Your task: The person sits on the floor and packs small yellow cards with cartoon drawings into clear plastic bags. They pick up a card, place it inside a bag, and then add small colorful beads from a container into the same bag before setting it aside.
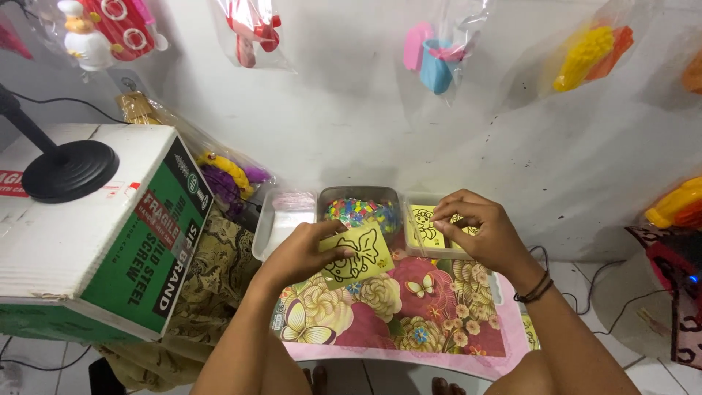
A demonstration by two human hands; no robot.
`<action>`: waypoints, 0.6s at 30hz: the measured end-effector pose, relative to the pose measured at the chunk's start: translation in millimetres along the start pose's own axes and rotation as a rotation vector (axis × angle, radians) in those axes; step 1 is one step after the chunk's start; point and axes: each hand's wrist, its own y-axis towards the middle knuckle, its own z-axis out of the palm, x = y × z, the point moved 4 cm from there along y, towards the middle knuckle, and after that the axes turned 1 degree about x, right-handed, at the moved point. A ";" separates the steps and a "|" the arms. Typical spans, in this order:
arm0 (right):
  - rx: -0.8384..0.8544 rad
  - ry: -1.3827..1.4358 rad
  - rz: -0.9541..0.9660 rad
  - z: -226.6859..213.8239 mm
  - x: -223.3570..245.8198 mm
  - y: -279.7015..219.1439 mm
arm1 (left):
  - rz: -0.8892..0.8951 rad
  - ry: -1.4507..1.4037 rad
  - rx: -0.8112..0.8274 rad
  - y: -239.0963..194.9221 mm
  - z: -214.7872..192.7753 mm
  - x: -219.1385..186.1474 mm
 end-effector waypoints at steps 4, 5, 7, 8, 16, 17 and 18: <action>0.052 0.085 -0.002 8.2 2.7 1.8 | 0.022 -0.007 0.010 1.6 5.0 -3.4; 0.070 0.107 0.004 10.4 2.0 2.5 | 0.007 -0.050 0.033 1.7 6.6 -5.8; 0.090 0.127 0.004 13.6 -4.1 5.3 | -0.004 -0.093 0.051 3.2 8.3 -7.0; 0.108 0.148 0.007 14.3 -10.5 5.3 | 0.005 -0.129 0.065 4.5 10.9 -7.5; 0.210 0.247 -0.037 25.3 8.4 10.9 | 0.024 -0.253 0.127 12.9 23.1 -13.5; 0.213 0.213 -0.064 25.4 10.2 11.8 | 0.006 -0.312 0.146 14.7 26.0 -11.8; 0.217 0.180 -0.091 25.9 12.2 12.6 | -0.012 -0.371 0.164 16.0 28.8 -10.0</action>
